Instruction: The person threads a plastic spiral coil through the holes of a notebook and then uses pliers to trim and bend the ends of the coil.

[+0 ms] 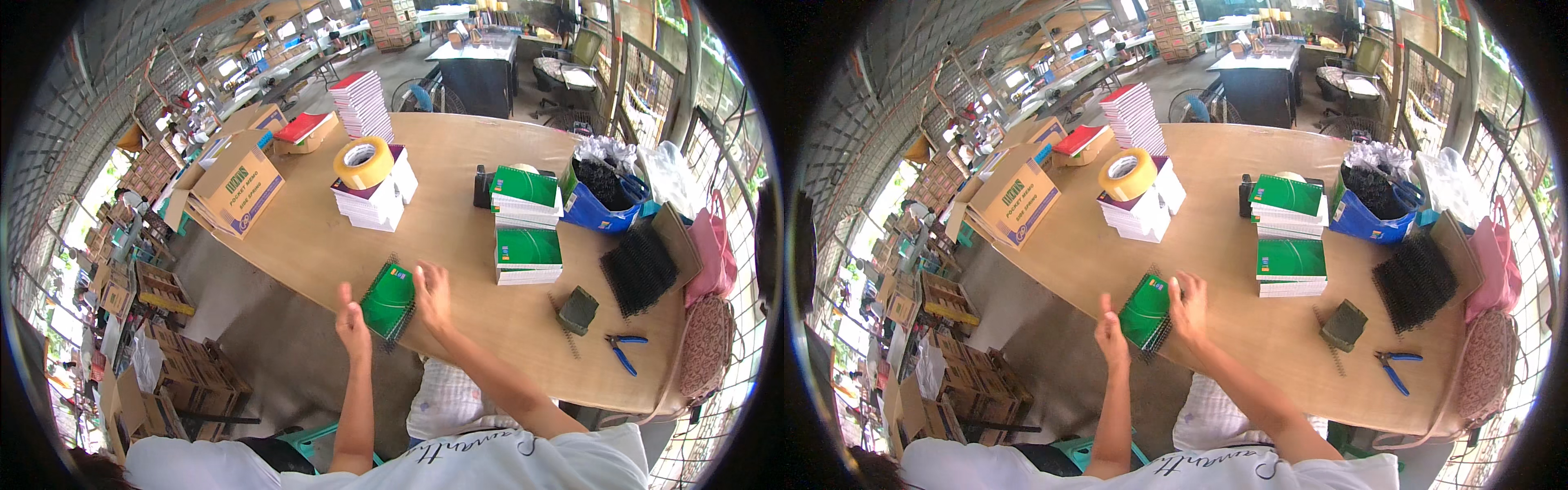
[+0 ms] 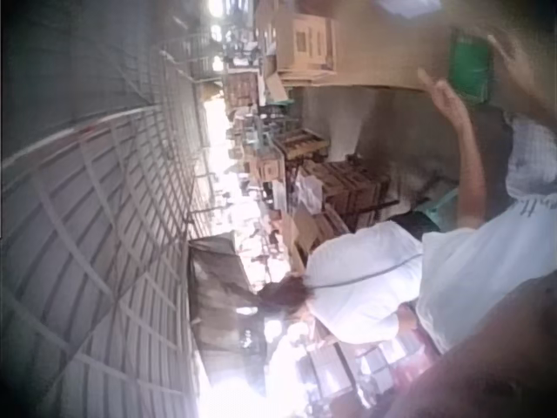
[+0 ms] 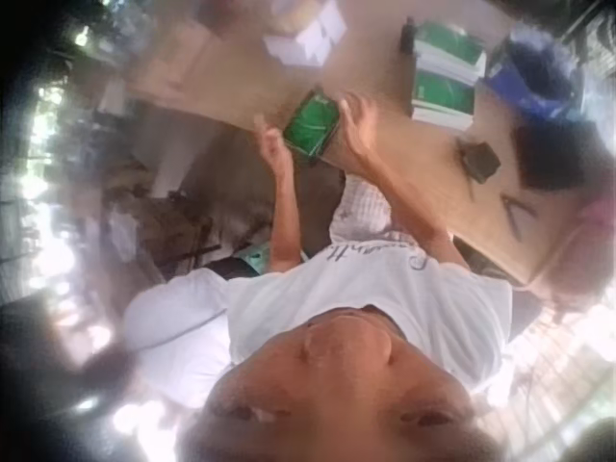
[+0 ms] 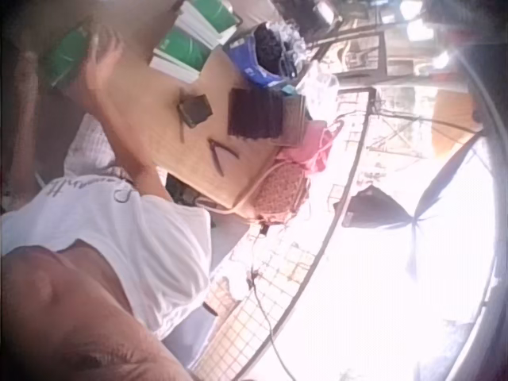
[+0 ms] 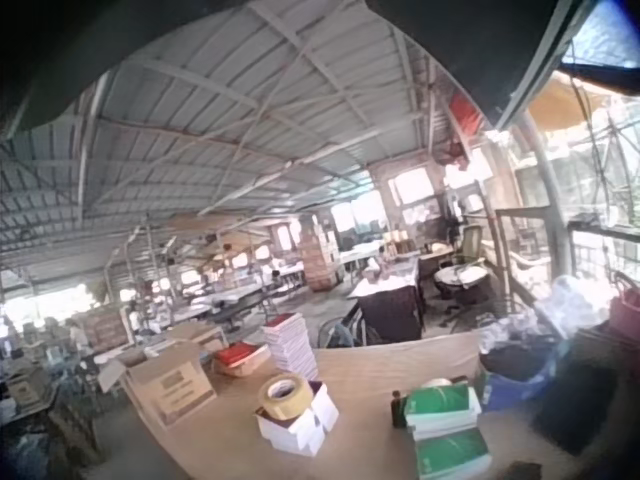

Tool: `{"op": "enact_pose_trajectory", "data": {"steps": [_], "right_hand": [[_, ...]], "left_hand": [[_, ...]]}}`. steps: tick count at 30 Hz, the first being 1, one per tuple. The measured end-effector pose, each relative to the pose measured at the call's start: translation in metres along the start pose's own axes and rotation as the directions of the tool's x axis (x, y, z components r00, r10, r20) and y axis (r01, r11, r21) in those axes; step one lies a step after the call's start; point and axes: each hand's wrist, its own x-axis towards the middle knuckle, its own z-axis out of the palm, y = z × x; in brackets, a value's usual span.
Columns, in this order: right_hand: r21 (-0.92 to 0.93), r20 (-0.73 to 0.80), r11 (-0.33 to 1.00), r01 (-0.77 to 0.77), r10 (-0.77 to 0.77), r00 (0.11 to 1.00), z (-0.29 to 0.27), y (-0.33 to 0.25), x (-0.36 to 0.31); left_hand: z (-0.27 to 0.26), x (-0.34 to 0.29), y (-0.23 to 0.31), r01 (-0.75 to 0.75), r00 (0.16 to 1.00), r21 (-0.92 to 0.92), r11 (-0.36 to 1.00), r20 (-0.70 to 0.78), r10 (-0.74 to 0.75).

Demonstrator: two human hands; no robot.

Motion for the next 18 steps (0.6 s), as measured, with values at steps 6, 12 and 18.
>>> {"op": "enact_pose_trajectory", "data": {"steps": [6,12,18], "right_hand": [[-0.797,-0.027,0.571,0.196,-0.358,0.933,-0.229,-0.024,-0.063],[-0.916,0.058,0.38,0.127,-0.188,0.98,-0.283,-0.015,-0.065],[-0.898,0.027,0.419,0.138,-0.259,0.966,-0.34,-0.001,-0.075]], "left_hand": [[-0.035,-0.009,0.123,-0.337,0.89,-0.044,0.94,-0.342,0.303],[0.139,-0.024,0.147,0.153,0.843,-0.311,0.938,0.536,0.04],[0.225,0.009,0.124,-0.168,0.816,0.068,0.983,0.57,0.1]]}}
